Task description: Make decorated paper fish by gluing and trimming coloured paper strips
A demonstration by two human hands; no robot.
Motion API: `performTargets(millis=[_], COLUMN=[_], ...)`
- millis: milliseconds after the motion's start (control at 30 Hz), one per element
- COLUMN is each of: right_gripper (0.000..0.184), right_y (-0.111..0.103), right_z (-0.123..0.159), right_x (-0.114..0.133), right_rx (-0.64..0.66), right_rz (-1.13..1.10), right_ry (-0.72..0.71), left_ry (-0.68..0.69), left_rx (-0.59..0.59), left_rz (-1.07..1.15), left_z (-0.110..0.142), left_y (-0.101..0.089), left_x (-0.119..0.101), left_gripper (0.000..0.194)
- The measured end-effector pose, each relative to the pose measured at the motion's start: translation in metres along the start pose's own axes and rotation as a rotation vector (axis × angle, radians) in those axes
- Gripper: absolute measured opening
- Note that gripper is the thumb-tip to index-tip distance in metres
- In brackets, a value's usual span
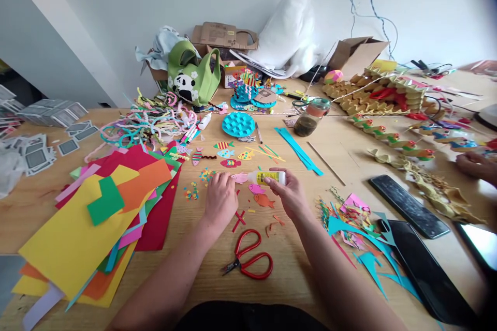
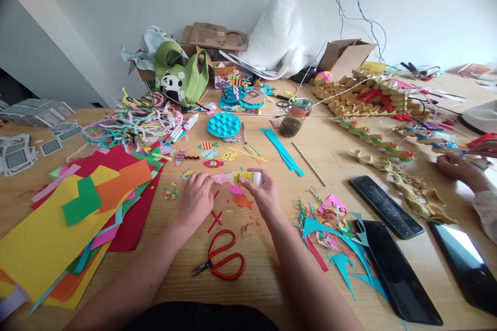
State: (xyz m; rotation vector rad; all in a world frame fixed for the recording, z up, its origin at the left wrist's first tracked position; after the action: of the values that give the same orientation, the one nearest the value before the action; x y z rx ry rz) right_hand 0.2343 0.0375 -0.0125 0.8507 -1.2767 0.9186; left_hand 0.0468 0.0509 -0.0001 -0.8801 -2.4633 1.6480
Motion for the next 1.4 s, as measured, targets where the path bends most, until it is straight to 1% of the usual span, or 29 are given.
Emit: performTargets(millis=[100, 233, 367, 500, 600, 700, 900, 1000, 1067, 1233, 1400], right_gripper=[0.056, 0.06, 0.056, 0.049, 0.044, 0.042, 0.046, 0.044, 0.041, 0.038, 0.037], right_y=[0.002, 0.003, 0.004, 0.011, 0.017, 0.025, 0.048, 0.057, 0.058, 0.054, 0.053], right_z=[-0.001, -0.002, -0.003, -0.007, -0.012, -0.016, -0.021, -0.021, -0.021, -0.021, -0.021], right_x=[0.001, 0.006, 0.015, 0.024, 0.029, 0.034, 0.045, 0.049, 0.051, 0.053, 0.054], right_rx=[0.006, -0.002, 0.008, 0.042, 0.056, 0.058, 0.053, 0.058, 0.049, -0.005, -0.052], right_rz=[0.03, 0.111, 0.238, 0.401, 0.538, 0.628, 0.696, 0.775, 0.805, 0.789, 0.793], right_ry=[-0.008, -0.037, -0.088, -0.145, -0.186, -0.248, -0.349, -0.4, -0.437, -0.497, -0.523], left_ry=[0.027, 0.049, 0.039, 0.041, 0.037, 0.032, 0.014, 0.011, 0.009, 0.003, -0.007], left_rx=[0.051, 0.105, 0.154, 0.147, 0.133, 0.129, 0.13, 0.129, 0.129, 0.132, 0.139], left_rz=[0.015, 0.034, 0.014, 0.008, 0.004, -0.001, -0.021, -0.022, -0.021, -0.011, -0.014], left_z=[0.008, 0.012, 0.013, 0.015, 0.016, 0.016, 0.017, 0.017, 0.017, 0.017, 0.017], left_y=[0.004, 0.011, 0.015, 0.018, 0.02, 0.02, 0.021, 0.021, 0.021, 0.019, 0.02], left_x=[-0.005, -0.009, -0.009, -0.006, -0.005, -0.005, -0.006, -0.006, -0.006, -0.006, -0.006], left_gripper=[0.037, 0.043, 0.045, 0.048, 0.045, 0.044, 0.045, 0.043, 0.044, 0.046, 0.044])
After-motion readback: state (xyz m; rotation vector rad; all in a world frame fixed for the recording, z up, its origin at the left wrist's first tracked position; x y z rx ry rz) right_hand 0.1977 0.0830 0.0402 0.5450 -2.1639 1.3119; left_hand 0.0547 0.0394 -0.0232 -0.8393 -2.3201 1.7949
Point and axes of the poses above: each hand's wrist, its own z-axis away from the middle knuckle, its own y-axis out of the palm, x = y × z, the point moved 3 cm from there along -z, towards the middle knuckle, and after that the axes turned 6 degrees about -x, right-handed, at the moved point
